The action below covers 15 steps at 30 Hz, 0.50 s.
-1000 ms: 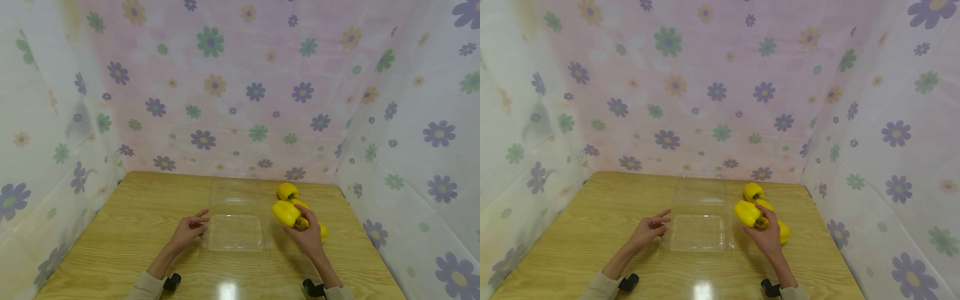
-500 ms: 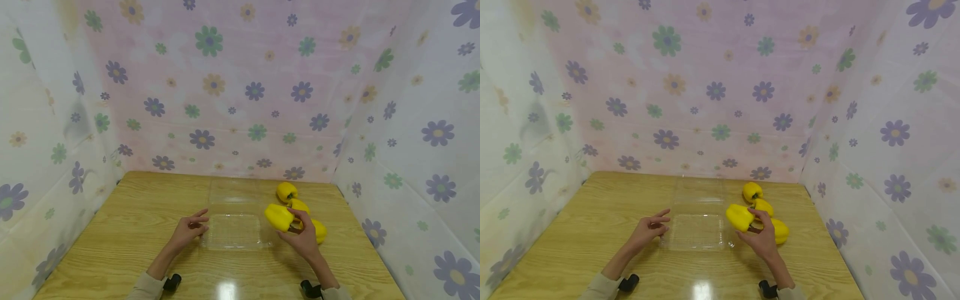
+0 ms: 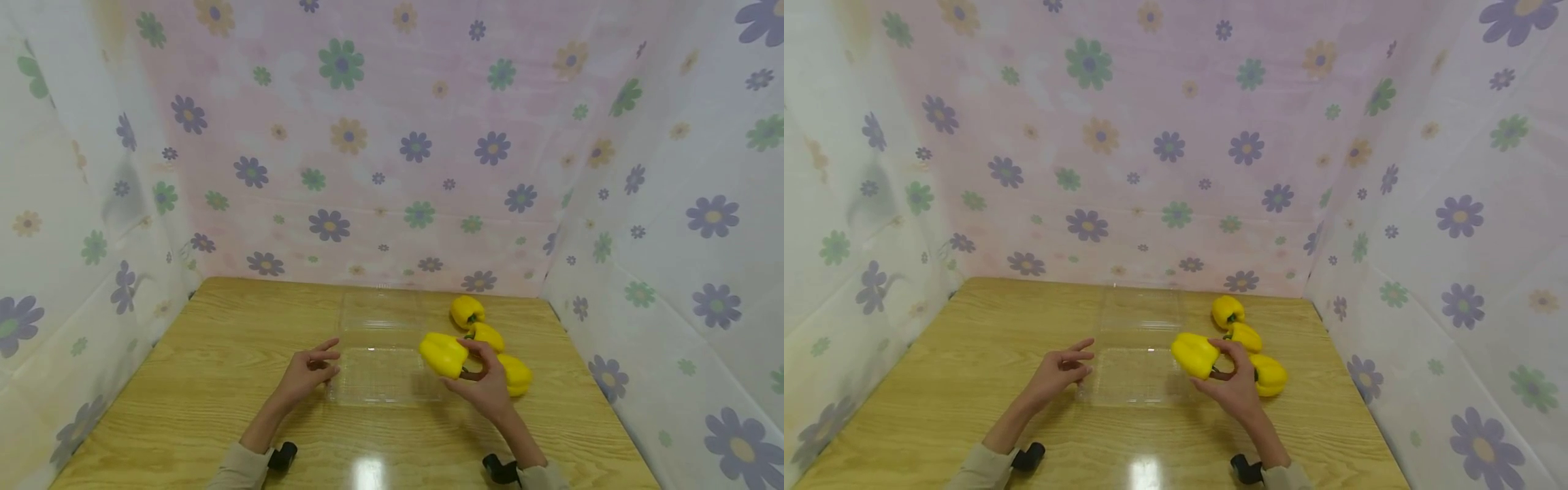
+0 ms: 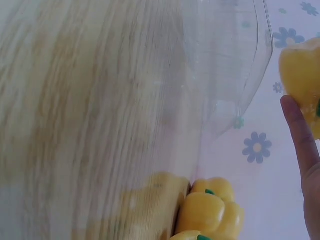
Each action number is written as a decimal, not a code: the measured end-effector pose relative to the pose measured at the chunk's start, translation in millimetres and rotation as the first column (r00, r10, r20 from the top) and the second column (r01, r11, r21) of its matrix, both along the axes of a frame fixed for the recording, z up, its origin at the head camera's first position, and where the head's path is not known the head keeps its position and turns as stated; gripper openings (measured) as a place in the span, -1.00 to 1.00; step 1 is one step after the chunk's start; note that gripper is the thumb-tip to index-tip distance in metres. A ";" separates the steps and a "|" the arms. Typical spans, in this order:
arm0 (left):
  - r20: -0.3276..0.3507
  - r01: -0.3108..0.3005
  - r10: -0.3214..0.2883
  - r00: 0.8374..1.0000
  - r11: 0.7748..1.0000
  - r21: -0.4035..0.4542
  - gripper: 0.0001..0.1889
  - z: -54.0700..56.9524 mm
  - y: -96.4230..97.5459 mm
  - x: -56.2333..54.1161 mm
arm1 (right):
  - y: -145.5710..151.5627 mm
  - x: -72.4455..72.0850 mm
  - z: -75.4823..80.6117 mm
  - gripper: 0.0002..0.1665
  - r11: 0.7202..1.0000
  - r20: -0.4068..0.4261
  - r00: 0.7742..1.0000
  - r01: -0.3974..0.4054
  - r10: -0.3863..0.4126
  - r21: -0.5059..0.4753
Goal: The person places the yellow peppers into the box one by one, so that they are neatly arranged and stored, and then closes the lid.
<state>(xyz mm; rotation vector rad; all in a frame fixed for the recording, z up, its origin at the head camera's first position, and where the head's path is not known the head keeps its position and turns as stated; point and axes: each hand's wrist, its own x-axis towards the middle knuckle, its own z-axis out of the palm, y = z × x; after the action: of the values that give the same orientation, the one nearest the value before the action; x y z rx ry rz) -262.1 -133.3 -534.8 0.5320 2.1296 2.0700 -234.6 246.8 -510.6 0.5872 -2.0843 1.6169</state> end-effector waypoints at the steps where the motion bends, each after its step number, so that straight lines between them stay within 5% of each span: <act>1: 0.001 0.001 -0.001 1.000 1.000 0.000 -0.56 0.3 0.0 -0.1 | -2.1 0.6 0.3 -0.12 1.000 0.001 1.000 -0.020 0.020 -0.004; 8: 0.011 0.001 -0.001 1.000 1.000 0.007 -0.55 0.7 0.3 -0.1 | -19.1 5.1 -3.4 -0.10 0.994 0.003 0.994 -0.105 0.105 0.008; 15: 0.012 -0.009 0.008 1.000 1.000 0.021 -0.55 -0.4 0.8 0.0 | -35.8 7.4 -5.9 -0.10 0.995 0.097 0.991 -0.093 0.088 0.047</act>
<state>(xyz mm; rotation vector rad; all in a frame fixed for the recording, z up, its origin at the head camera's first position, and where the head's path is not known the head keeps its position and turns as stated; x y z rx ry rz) -262.1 -132.4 -535.2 0.5132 2.1103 2.0966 -227.2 211.0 -516.5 0.6427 -2.2022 1.6757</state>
